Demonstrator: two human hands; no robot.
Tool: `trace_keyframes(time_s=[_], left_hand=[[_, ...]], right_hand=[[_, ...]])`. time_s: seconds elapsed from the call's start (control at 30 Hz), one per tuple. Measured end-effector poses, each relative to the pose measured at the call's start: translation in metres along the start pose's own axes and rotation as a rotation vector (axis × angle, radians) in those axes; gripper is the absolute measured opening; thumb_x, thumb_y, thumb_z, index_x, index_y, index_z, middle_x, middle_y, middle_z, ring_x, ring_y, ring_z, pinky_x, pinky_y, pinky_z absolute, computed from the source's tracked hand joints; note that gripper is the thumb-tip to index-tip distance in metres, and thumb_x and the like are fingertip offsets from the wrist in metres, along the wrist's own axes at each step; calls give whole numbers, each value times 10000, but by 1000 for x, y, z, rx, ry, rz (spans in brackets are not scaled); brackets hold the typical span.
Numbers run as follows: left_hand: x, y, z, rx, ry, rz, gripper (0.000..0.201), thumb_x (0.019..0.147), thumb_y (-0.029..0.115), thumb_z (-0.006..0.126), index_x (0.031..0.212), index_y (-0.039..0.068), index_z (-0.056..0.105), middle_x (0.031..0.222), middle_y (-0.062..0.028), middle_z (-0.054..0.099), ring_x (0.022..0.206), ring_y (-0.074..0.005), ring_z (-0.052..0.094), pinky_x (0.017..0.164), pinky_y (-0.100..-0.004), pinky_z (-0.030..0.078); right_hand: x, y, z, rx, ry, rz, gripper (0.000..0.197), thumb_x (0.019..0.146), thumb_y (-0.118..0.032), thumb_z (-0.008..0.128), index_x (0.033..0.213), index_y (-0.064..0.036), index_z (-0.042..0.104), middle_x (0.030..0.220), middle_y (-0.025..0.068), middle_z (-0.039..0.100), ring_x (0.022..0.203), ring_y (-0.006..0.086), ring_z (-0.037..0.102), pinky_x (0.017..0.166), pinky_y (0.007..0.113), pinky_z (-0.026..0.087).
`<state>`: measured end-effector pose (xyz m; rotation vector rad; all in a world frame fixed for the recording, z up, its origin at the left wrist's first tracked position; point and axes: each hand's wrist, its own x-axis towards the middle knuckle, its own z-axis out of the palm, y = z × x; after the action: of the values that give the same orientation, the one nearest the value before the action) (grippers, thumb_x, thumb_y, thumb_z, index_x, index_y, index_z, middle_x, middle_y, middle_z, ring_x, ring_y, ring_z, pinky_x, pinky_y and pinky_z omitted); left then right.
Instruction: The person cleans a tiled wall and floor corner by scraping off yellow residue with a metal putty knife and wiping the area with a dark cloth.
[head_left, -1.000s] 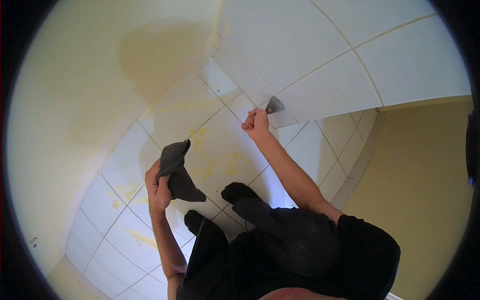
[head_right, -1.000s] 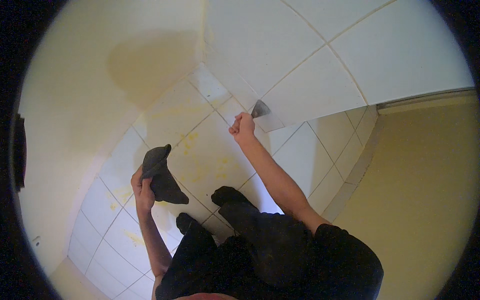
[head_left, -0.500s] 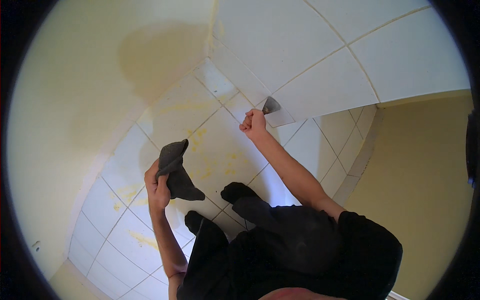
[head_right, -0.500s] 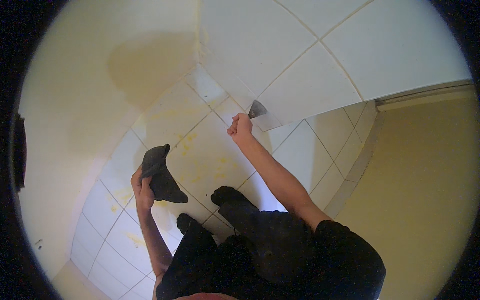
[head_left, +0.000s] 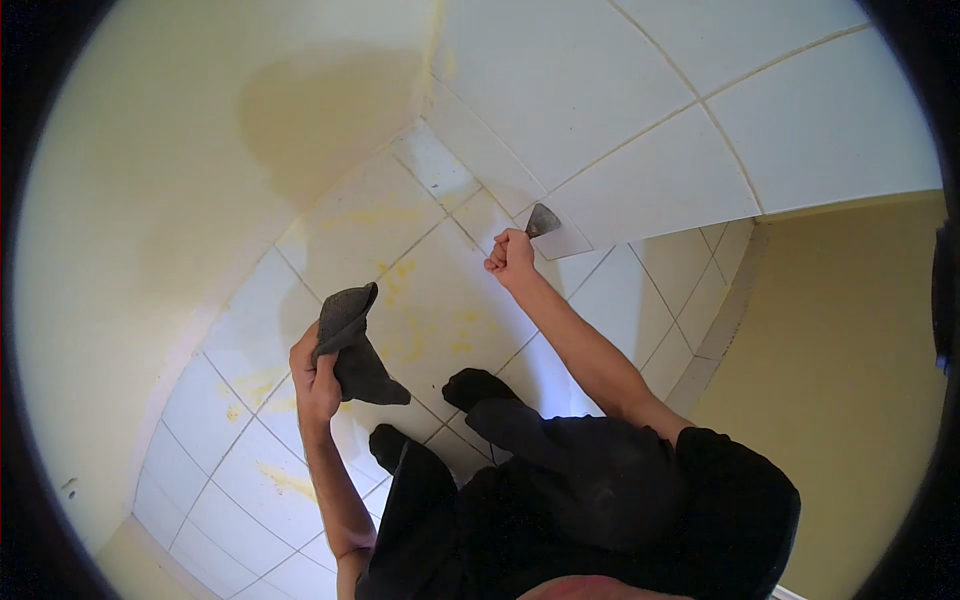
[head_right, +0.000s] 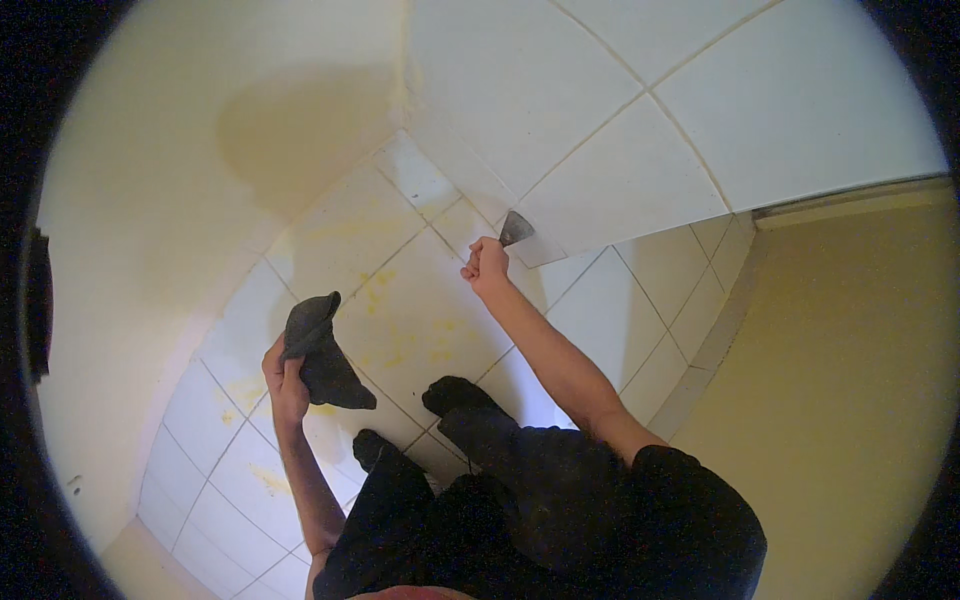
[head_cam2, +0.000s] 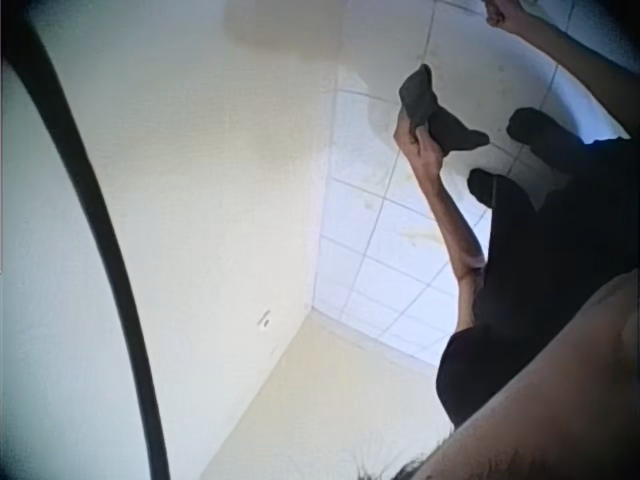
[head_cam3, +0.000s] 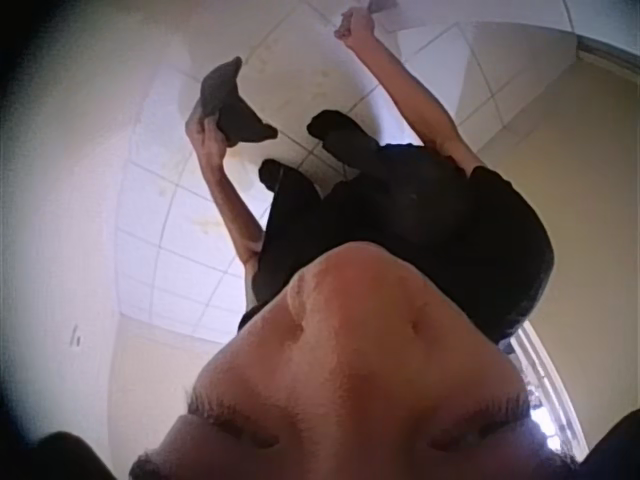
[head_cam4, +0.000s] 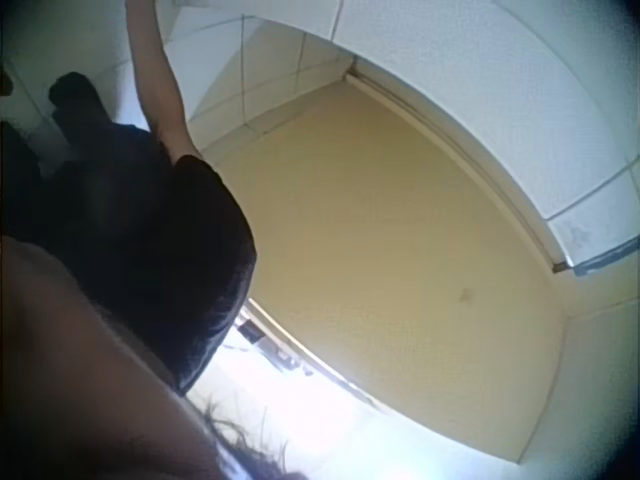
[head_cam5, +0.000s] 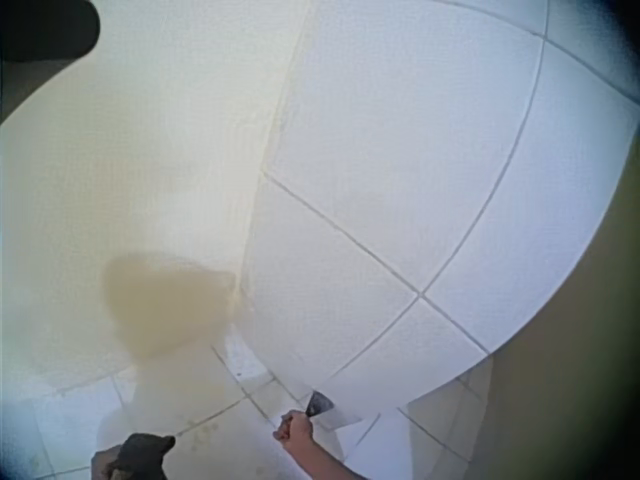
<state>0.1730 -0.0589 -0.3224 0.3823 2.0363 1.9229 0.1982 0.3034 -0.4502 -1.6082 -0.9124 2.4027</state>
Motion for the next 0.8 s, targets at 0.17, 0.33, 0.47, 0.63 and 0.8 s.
trace_keyframes(time_s=[0.17, 0.33, 0.47, 0.63, 0.8], left_hand=[[-2, 3, -1, -2, -15, 10, 309, 869, 62, 470, 1115, -68, 604, 1006, -118, 664, 919, -177, 579, 845, -291, 447], [0, 4, 3, -29, -28, 24, 310, 853, 22, 458, 1108, -66, 611, 1013, -113, 666, 920, -172, 582, 840, -282, 447], [0, 8, 4, -11, -30, 32, 306, 856, 23, 457, 1105, -66, 612, 1006, -109, 665, 913, -173, 582, 835, -281, 448], [-2, 7, 1, -23, -18, 35, 294, 866, 36, 460, 1096, -62, 614, 980, -105, 667, 882, -167, 581, 810, -281, 452], [-1, 1, 6, -27, -20, 30, 287, 878, 46, 463, 1097, -66, 610, 986, -114, 667, 884, -171, 582, 812, -283, 453]], right_hand=[[-9, -5, 19, 69, -88, -98, 380, 709, -93, 513, 535, -186, 188, 451, -6, 153, 397, 160, 122, 445, 331, 218], [-4, 11, -4, 141, -69, 136, 394, 712, -105, 511, 531, -190, 171, 454, -5, 142, 407, 160, 119, 450, 337, 212], [-3, 8, -5, 96, -47, 167, 404, 721, -118, 499, 528, -190, 151, 461, -1, 125, 421, 159, 105, 455, 340, 177], [-12, -2, 11, 59, -128, 76, 404, 714, -117, 494, 532, -189, 140, 464, 0, 106, 426, 158, 91, 459, 337, 160], [-3, 9, -11, 171, -52, 275, 412, 720, -117, 510, 520, -190, 156, 453, 2, 114, 421, 163, 89, 453, 345, 168]])
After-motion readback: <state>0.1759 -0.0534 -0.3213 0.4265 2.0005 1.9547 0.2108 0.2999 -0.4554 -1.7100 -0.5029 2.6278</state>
